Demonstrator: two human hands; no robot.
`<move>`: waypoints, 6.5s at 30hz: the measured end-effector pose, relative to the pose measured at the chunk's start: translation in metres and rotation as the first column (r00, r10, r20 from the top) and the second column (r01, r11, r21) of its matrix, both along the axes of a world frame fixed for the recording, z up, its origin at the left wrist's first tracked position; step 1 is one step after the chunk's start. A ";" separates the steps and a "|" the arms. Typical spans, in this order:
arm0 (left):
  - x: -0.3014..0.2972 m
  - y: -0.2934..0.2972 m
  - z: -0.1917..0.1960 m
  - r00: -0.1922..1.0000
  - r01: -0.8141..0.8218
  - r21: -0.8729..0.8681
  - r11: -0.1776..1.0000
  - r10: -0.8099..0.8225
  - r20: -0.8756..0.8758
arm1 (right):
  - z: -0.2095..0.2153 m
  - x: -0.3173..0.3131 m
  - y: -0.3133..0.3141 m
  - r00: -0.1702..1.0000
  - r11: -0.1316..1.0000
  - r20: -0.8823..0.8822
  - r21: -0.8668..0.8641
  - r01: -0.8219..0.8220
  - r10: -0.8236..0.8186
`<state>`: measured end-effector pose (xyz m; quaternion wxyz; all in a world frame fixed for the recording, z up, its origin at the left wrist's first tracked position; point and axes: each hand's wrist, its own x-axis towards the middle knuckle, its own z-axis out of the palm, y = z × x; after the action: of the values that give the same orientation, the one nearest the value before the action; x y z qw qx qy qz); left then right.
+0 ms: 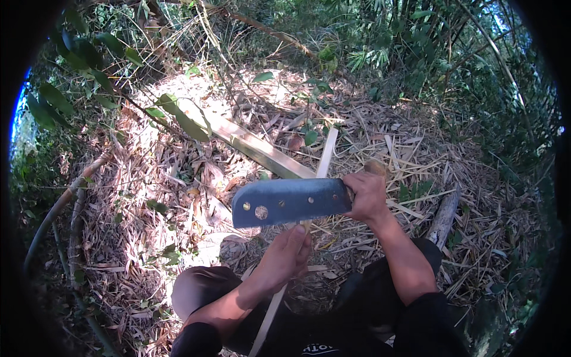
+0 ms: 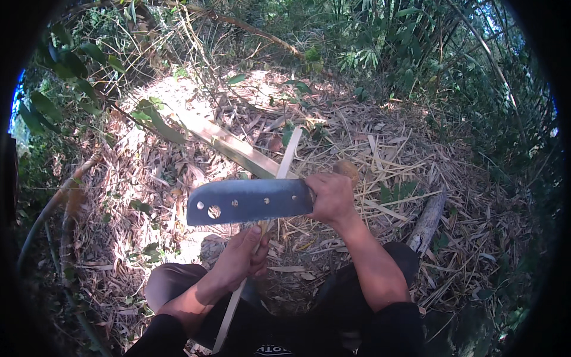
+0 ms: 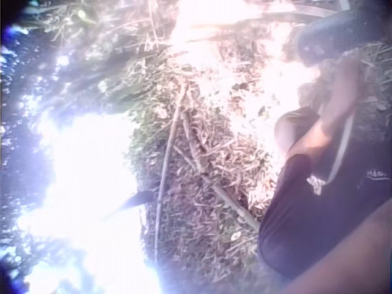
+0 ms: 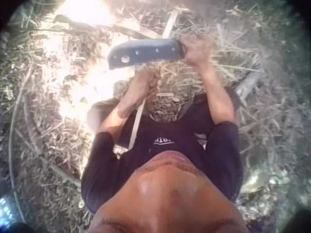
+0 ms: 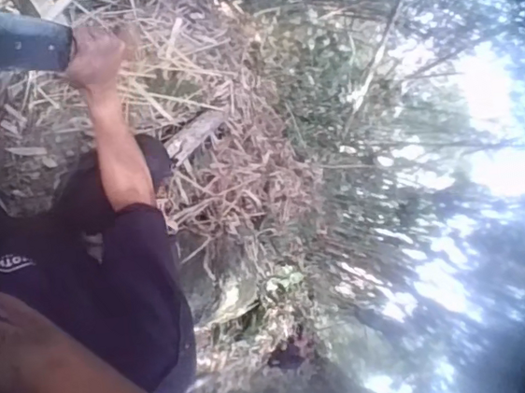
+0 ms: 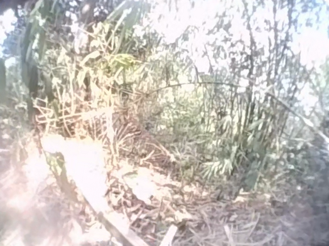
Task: The person sits on the forest floor and uses a machete to split a long bamboo stalk into thin strips. They repeatedly strike the bamboo against a larger piece to drive the blade through the material, creating multiple thin slivers.
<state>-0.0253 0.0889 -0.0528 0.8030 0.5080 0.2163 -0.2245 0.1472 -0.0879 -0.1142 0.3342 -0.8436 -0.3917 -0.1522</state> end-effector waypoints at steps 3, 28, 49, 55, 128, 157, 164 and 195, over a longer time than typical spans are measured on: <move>-0.008 -0.002 -0.003 0.999 0.032 -0.045 0.998 -0.032 0.008 | 0.002 0.021 -0.009 0.916 0.931 -0.177 -0.137 0.338 -0.359; 0.014 -0.001 0.012 0.998 -0.050 -0.016 0.999 0.050 -0.022 | 0.002 -0.004 -0.006 0.972 0.990 -0.213 -0.116 0.075 -0.099; 0.016 0.001 -0.004 0.997 -0.053 0.220 0.974 0.064 -0.045 | -0.016 0.001 0.004 0.995 0.997 -0.103 -0.080 0.005 -0.014; 0.021 -0.010 0.005 0.994 -0.057 0.234 0.971 0.077 -0.076 | -0.031 0.018 -0.007 0.998 0.999 0.052 0.010 0.035 -0.035; 0.015 0.002 -0.001 0.986 -0.164 -0.158 0.974 0.155 -0.065 | -0.006 -0.009 0.005 0.992 0.994 -0.093 0.069 -0.083 0.090; 0.039 0.015 -0.008 0.971 -0.189 -0.331 0.924 0.227 0.079 | -0.007 0.018 -0.026 -0.148 0.314 -0.627 0.162 0.935 0.765; 0.057 0.036 0.014 0.812 -0.464 0.004 0.886 0.424 0.402 | -0.006 0.020 -0.049 -0.121 0.260 -0.610 0.144 0.955 0.783; 0.049 0.083 -0.010 0.903 -0.425 0.732 0.532 0.188 0.388 | 0.002 0.021 -0.051 -0.036 0.223 -0.619 0.228 0.948 0.784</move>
<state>0.0235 0.1720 -0.0626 0.5344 0.7922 0.2723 0.1123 0.1685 -0.1390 -0.1120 0.8846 -0.2309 0.3048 0.2672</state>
